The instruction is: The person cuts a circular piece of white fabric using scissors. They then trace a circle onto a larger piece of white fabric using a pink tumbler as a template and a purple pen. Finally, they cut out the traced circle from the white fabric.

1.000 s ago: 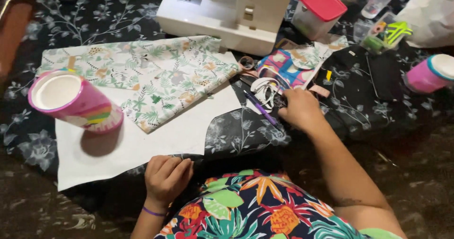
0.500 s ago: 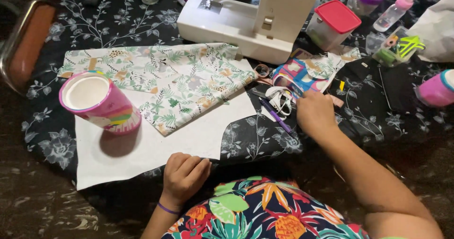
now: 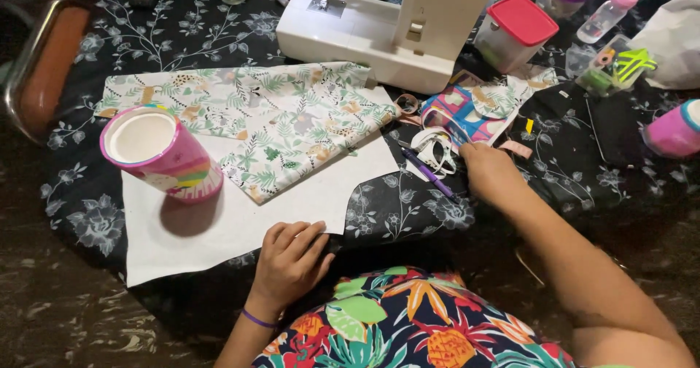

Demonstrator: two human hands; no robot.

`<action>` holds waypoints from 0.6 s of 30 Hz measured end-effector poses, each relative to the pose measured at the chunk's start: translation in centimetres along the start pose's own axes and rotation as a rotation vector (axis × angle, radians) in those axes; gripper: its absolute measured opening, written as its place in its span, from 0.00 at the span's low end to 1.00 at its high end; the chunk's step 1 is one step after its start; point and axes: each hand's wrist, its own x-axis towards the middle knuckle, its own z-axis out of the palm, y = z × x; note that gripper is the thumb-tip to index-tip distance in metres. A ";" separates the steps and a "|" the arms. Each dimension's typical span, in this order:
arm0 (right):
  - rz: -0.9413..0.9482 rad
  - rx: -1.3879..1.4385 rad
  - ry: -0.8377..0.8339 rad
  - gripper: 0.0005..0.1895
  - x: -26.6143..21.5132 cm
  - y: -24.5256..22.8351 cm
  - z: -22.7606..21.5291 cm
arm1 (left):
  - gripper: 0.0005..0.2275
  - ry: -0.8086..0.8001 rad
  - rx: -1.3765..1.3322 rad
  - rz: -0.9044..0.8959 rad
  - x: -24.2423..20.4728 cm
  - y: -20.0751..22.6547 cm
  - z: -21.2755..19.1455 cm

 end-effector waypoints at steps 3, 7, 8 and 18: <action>0.149 0.085 -0.236 0.21 0.2 -1.6 -3.7 | 0.12 0.031 -0.022 -0.002 0.0 0.4 0.1; 0.189 0.013 -0.341 0.24 0.5 -1.5 -4.5 | 0.12 0.036 -0.040 0.003 0.1 0.7 0.2; 0.172 -0.011 -0.325 0.27 0.6 -1.1 -4.2 | 0.12 0.031 -0.048 0.010 0.0 0.8 0.3; 0.155 -0.197 -0.063 0.16 -0.9 0.1 -4.5 | 0.09 0.075 -0.049 0.026 0.2 0.7 0.2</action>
